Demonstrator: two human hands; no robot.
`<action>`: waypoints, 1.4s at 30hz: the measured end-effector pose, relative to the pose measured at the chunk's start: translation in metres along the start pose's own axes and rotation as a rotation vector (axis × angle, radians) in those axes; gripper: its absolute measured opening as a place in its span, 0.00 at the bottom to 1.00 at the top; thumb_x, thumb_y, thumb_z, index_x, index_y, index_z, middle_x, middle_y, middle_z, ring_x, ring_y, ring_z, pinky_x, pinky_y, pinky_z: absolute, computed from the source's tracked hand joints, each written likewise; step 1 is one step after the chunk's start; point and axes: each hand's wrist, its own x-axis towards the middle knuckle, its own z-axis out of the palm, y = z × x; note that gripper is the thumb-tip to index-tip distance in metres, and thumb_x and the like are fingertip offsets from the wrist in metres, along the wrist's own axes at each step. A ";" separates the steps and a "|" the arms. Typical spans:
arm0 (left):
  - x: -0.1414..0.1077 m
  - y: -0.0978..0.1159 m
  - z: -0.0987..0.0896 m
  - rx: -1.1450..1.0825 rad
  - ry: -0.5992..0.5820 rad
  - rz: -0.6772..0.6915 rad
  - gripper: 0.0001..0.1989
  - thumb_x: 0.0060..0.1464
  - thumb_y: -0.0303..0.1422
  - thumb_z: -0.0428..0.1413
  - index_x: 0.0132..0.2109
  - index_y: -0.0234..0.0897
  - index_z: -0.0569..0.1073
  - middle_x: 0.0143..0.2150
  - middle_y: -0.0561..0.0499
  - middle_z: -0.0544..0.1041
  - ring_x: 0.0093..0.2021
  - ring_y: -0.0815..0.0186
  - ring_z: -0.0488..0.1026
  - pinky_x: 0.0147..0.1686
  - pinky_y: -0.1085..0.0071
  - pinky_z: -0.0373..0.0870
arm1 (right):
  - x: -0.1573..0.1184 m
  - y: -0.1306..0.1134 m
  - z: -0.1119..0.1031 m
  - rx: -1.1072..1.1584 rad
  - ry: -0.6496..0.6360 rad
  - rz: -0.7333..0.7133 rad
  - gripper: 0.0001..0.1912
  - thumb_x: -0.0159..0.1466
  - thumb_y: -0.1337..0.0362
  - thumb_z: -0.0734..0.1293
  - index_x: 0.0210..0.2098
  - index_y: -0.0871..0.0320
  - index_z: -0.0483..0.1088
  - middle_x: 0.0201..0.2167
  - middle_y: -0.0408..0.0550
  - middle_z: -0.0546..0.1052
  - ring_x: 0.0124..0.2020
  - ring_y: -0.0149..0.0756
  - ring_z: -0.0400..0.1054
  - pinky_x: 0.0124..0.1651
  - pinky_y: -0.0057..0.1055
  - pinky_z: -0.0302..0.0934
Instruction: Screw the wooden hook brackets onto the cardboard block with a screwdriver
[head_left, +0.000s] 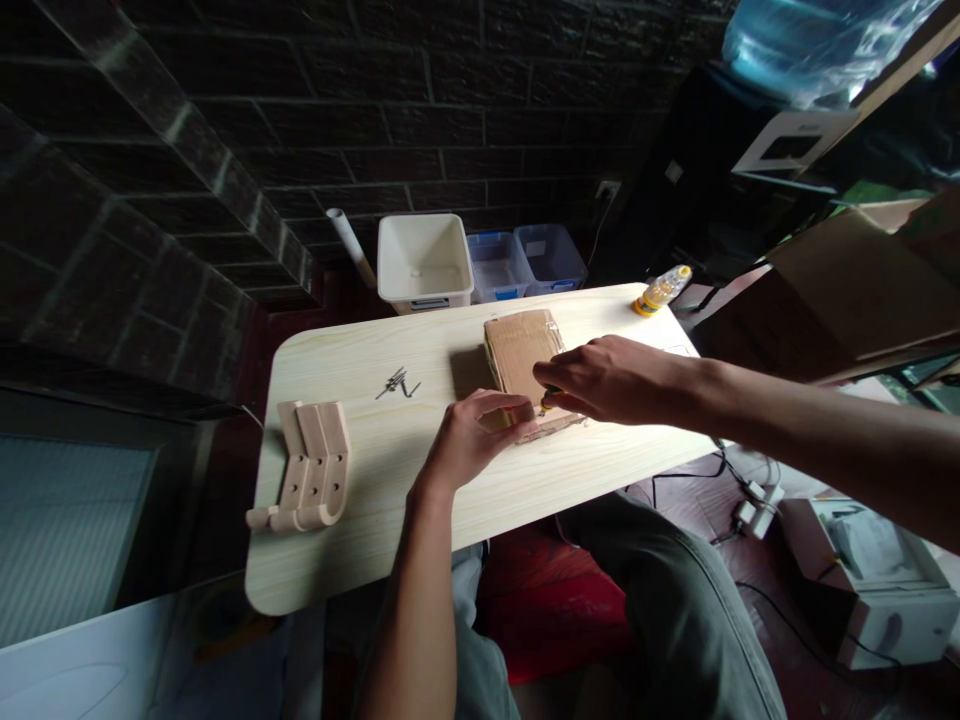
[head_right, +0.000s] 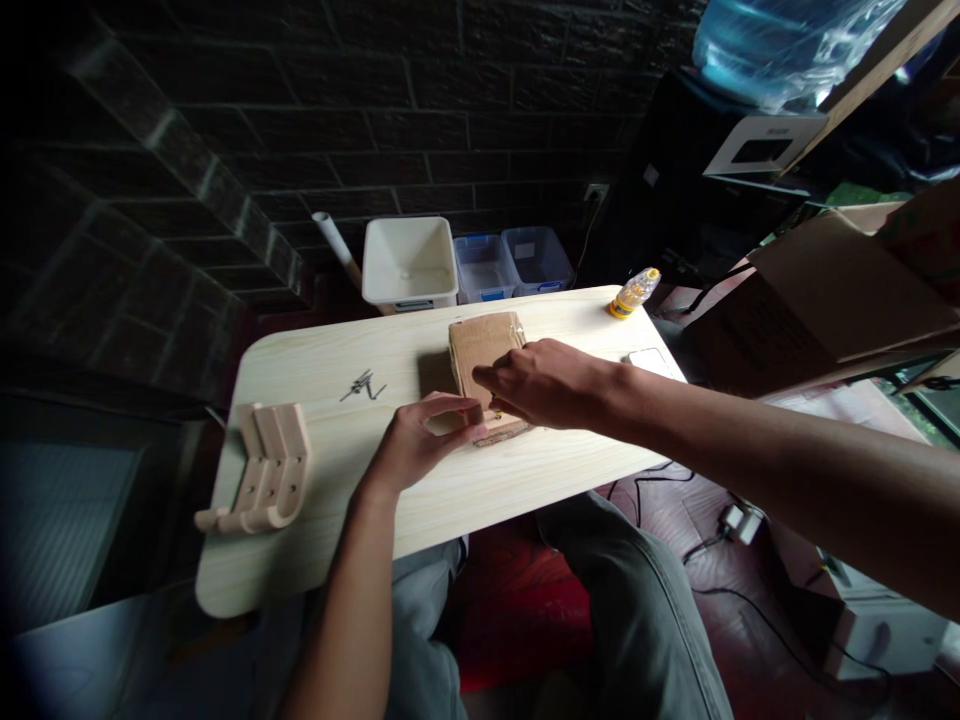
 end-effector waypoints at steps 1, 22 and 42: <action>0.000 0.000 0.000 0.004 0.000 -0.001 0.15 0.54 0.41 0.70 0.47 0.44 0.84 0.45 0.47 0.85 0.48 0.58 0.81 0.51 0.61 0.77 | 0.000 0.000 0.000 -0.003 -0.005 0.010 0.09 0.76 0.63 0.62 0.50 0.62 0.71 0.38 0.52 0.82 0.32 0.37 0.74 0.30 0.34 0.47; -0.001 -0.002 0.000 0.026 0.002 0.026 0.15 0.56 0.40 0.69 0.50 0.44 0.83 0.47 0.47 0.84 0.48 0.58 0.81 0.50 0.62 0.76 | 0.001 0.001 0.009 0.011 0.039 0.004 0.09 0.75 0.61 0.65 0.49 0.61 0.71 0.40 0.52 0.82 0.32 0.37 0.74 0.29 0.33 0.45; 0.004 -0.015 0.007 0.330 0.042 0.272 0.14 0.54 0.29 0.68 0.48 0.41 0.80 0.51 0.46 0.83 0.56 0.54 0.77 0.58 0.54 0.77 | 0.005 0.000 0.009 -0.030 0.044 0.003 0.11 0.76 0.62 0.63 0.52 0.61 0.70 0.38 0.51 0.82 0.32 0.38 0.75 0.29 0.34 0.45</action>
